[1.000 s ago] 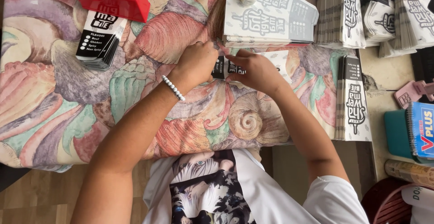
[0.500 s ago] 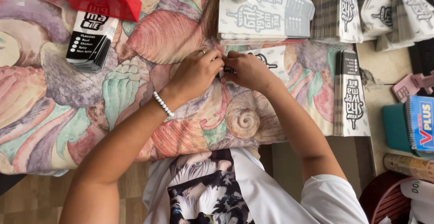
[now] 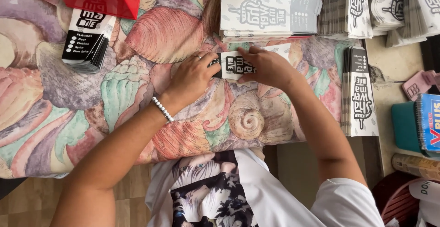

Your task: The person organizes a large stack of printed paper bags by hand, aligning them one by one and eventually gathering the whole pile into a neat stack.

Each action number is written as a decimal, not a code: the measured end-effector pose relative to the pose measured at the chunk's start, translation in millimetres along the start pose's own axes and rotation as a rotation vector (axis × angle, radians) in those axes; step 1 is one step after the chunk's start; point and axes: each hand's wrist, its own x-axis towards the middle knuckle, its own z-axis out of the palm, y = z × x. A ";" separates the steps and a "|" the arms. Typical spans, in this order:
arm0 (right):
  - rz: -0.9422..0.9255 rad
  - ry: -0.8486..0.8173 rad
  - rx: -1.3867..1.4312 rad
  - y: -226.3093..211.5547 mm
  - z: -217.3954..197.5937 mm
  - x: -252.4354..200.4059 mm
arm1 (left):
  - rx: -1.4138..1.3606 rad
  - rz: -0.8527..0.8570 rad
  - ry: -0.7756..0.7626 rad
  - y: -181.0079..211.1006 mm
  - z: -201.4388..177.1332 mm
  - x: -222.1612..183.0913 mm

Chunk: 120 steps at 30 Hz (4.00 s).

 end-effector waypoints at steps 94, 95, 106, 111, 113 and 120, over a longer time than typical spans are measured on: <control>-0.135 0.267 0.026 10.4 43.9 10.9 | -0.039 -0.162 -0.201 47.0 -42.6 25.3; -0.133 0.255 0.044 8.2 40.3 9.5 | -0.034 -0.163 -0.225 46.5 -43.4 23.7; 0.224 -0.103 0.108 58.6 13.3 -30.5 | 0.054 -0.113 -0.162 34.2 -20.1 17.5; 0.407 -0.108 0.056 61.9 -4.7 -46.5 | -0.049 -0.209 -0.270 36.4 -31.9 22.0; 0.426 -0.112 0.076 68.5 0.3 -47.0 | -0.041 -0.208 -0.266 34.4 -26.7 20.4; 0.485 -0.148 0.152 83.4 -1.6 -57.7 | -0.013 -0.218 -0.286 34.9 -26.0 22.8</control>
